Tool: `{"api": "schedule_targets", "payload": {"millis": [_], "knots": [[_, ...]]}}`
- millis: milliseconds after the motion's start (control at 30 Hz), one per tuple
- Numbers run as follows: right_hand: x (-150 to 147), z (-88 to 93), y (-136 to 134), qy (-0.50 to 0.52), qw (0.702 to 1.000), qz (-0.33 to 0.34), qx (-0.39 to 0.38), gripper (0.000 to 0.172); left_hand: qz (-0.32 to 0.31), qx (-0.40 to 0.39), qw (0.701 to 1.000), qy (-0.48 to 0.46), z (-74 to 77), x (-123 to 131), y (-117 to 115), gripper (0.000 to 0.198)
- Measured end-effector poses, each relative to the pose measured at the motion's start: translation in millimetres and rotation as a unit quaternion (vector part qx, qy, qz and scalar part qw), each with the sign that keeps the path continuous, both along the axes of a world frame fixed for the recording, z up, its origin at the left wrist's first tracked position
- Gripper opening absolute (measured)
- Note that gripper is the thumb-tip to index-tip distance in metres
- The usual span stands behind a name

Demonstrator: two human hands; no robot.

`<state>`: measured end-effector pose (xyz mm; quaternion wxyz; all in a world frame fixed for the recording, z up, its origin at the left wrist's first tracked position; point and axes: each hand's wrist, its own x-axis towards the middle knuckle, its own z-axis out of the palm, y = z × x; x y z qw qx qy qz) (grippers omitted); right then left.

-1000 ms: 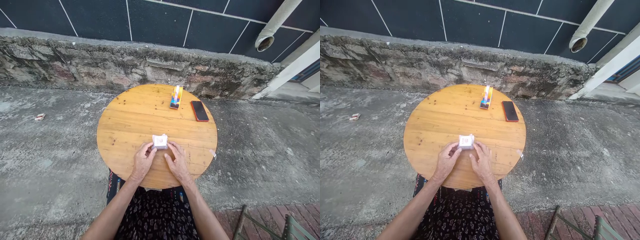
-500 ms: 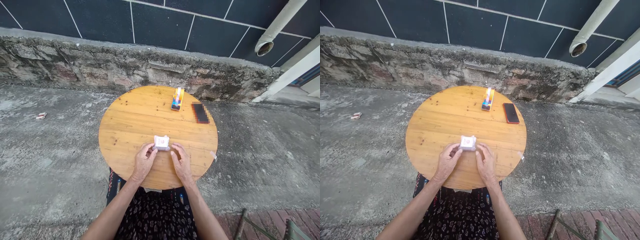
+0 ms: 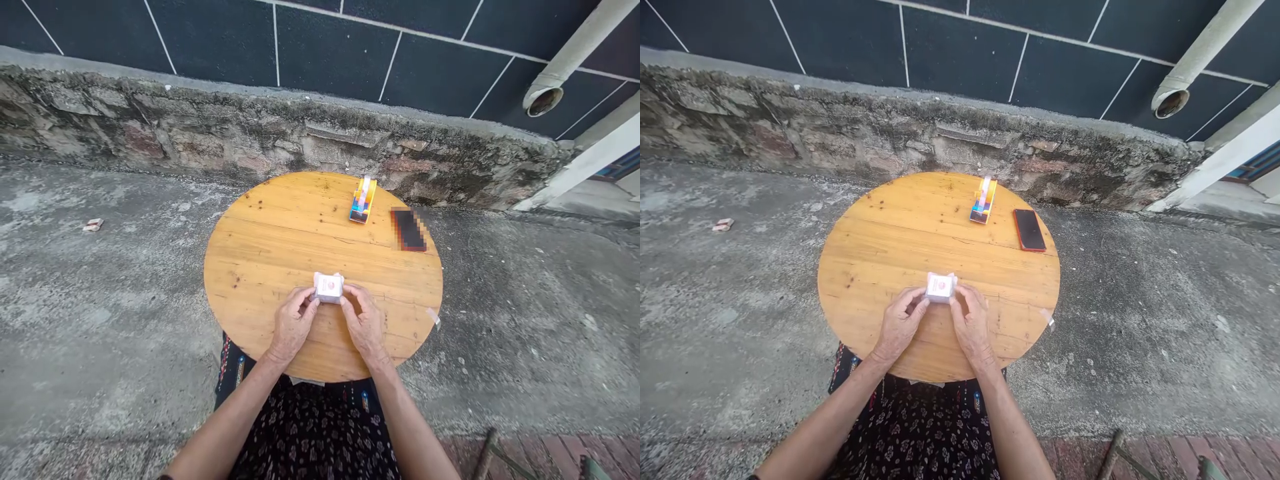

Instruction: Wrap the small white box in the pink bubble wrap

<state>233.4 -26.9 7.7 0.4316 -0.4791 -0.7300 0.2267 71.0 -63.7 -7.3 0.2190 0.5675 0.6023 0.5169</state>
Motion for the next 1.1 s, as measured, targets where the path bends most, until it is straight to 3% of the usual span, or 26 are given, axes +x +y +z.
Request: {"api": "schedule_targets", "payload": {"millis": [267, 700, 1100], "knots": [[-4.3, -3.5, 1.4, -0.015, 1.000, 0.010, -0.015, 0.018, 0.006, -0.004, 1.000, -0.001, -0.2, 0.3, 2.2, 0.020], [17.0, -9.8, 5.5, 0.037, 0.999, -0.024, -0.007, 0.018, 0.013, 0.005, 1.000, -0.009, -1.2, -0.3, 0.7, 0.022], [28.9, -16.0, -16.2, 0.032, 0.998, -0.030, -0.036, 0.018, 0.065, -0.023, 0.989, -0.130, -3.5, -7.5, -2.4, 0.026]]}}
